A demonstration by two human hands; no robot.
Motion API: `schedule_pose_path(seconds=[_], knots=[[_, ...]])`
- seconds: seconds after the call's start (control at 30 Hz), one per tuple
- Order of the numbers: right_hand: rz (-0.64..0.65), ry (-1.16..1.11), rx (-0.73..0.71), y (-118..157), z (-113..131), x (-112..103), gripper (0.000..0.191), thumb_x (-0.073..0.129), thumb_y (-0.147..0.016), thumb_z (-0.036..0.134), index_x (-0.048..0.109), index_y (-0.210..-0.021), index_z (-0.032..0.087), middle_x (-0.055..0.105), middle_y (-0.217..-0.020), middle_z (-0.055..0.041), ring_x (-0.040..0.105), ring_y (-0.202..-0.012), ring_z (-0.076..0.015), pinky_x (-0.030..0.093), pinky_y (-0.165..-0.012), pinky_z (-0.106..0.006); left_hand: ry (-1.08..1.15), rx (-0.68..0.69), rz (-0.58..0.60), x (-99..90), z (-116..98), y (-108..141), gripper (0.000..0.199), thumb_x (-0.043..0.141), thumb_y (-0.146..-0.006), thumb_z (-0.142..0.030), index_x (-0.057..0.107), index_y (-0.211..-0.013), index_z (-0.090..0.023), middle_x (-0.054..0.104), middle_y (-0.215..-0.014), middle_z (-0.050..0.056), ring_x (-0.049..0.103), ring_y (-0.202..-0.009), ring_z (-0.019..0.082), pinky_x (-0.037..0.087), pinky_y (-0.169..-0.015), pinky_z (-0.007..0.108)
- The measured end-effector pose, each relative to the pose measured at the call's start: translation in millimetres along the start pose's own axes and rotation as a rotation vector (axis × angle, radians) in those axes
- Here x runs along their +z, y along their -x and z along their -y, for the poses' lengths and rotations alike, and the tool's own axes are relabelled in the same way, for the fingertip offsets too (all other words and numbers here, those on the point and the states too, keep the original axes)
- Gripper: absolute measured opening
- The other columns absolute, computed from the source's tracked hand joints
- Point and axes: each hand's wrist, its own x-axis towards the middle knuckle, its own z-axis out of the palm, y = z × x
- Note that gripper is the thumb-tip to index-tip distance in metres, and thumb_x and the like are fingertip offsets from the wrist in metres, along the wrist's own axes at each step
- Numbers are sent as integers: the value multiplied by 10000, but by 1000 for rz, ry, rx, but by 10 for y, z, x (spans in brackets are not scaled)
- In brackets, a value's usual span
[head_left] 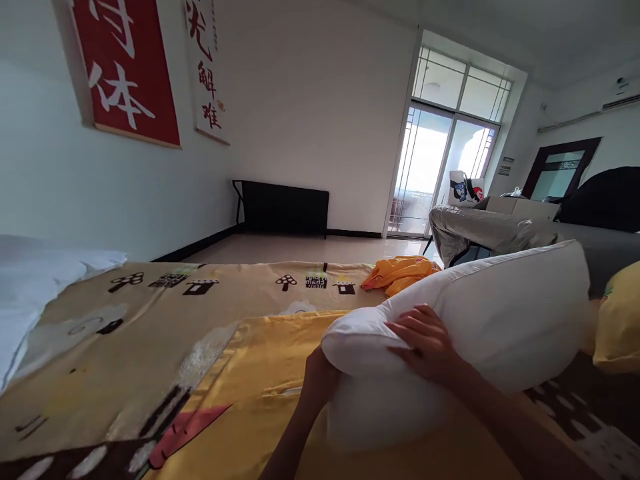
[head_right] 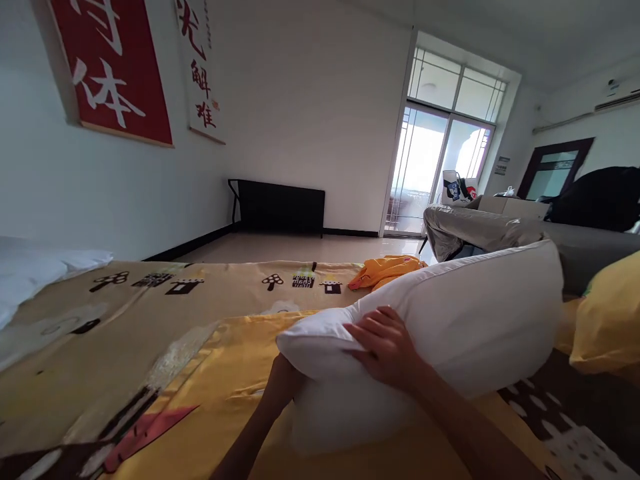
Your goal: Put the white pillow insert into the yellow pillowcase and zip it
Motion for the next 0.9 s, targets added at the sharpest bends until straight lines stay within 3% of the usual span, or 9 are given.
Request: schedule_pose_path(seconds=[0.17,0.3,0.5,0.6,0.73,0.9], knots=[[16,121,-128,619,203,80,365,353,-944,207,558,-1234,119,707,-971,-98,613,-1034,-195,417,-859,-346,160,-6,47,12,149,-49,184,463,-698,-348,422,-601,-196,546,-629,6,505,-658,180,385,-614,283],[45,251,-132,822,201,100,423,355,-904,92,510,-1297,112,695,-1055,-108,592,-1101,-186,388,-932,-330,281,9,179,-48,197,-71,183,460,-716,-343,524,-712,-172,541,-677,-13,480,-655,143,401,-624,255],[-19,150,-35,773,58,58,445,394,-896,260,472,-1299,90,682,-996,-143,636,-970,-238,433,-829,-374,429,-54,495,-381,195,-77,308,655,-663,-260,599,-952,-170,634,-869,13,554,-847,173,416,-728,234],[-28,89,14,711,12,39,469,452,-842,318,467,-1259,104,654,-994,-144,626,-897,-258,428,-796,-413,442,-84,544,-531,185,-54,291,651,-712,-344,588,-934,-168,639,-882,27,569,-868,188,418,-750,256],[-70,76,54,666,-18,48,425,490,-801,300,487,-1200,153,644,-937,-113,617,-808,-254,422,-752,-421,426,-73,590,-597,200,-36,252,618,-758,-387,594,-804,-141,609,-798,25,548,-792,163,403,-743,261],[-167,56,205,596,-29,-14,177,456,-834,245,555,-975,203,620,-760,-55,593,-681,-216,442,-678,-384,487,-21,553,-575,248,-21,226,651,-722,-358,568,-724,-148,534,-700,-11,477,-702,121,365,-697,231]])
